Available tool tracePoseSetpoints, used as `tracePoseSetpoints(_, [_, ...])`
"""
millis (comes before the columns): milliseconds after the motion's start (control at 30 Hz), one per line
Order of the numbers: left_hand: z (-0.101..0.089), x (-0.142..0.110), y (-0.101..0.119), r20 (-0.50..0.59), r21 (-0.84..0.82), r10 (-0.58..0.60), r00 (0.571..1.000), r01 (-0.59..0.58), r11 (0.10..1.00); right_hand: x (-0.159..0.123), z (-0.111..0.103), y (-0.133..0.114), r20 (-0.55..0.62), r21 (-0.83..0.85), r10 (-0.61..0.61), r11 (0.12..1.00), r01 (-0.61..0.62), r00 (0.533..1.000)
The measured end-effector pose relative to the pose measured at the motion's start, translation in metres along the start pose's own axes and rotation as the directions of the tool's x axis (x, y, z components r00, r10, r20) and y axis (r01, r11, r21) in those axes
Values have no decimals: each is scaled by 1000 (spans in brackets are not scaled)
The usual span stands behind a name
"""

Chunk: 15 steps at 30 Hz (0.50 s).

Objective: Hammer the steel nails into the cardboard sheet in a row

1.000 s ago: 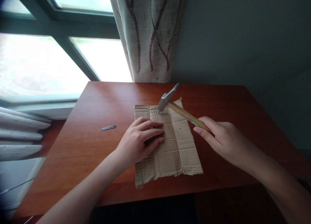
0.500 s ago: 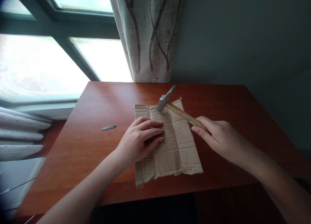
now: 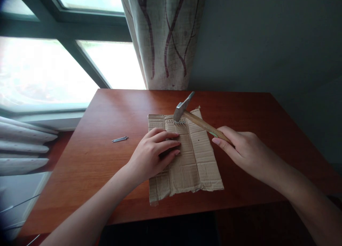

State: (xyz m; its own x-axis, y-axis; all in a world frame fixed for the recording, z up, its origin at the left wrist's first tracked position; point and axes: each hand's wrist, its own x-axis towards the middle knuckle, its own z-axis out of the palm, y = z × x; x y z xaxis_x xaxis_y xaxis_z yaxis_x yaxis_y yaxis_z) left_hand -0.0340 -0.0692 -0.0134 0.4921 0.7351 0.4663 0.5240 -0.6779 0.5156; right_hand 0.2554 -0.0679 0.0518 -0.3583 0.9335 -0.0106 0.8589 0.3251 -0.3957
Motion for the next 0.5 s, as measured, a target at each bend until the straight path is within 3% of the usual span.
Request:
tracePoseSetpoints(200, [0, 0, 0, -4, -3, 4, 1000, -4, 1000, 0, 1, -1, 69, -15, 25, 1000, -24, 997])
tracePoseSetpoints(500, [0, 0, -1, -7, -9, 1, 1000, -1, 1000, 1, 0, -2, 51, -32, 18, 999, -17, 999])
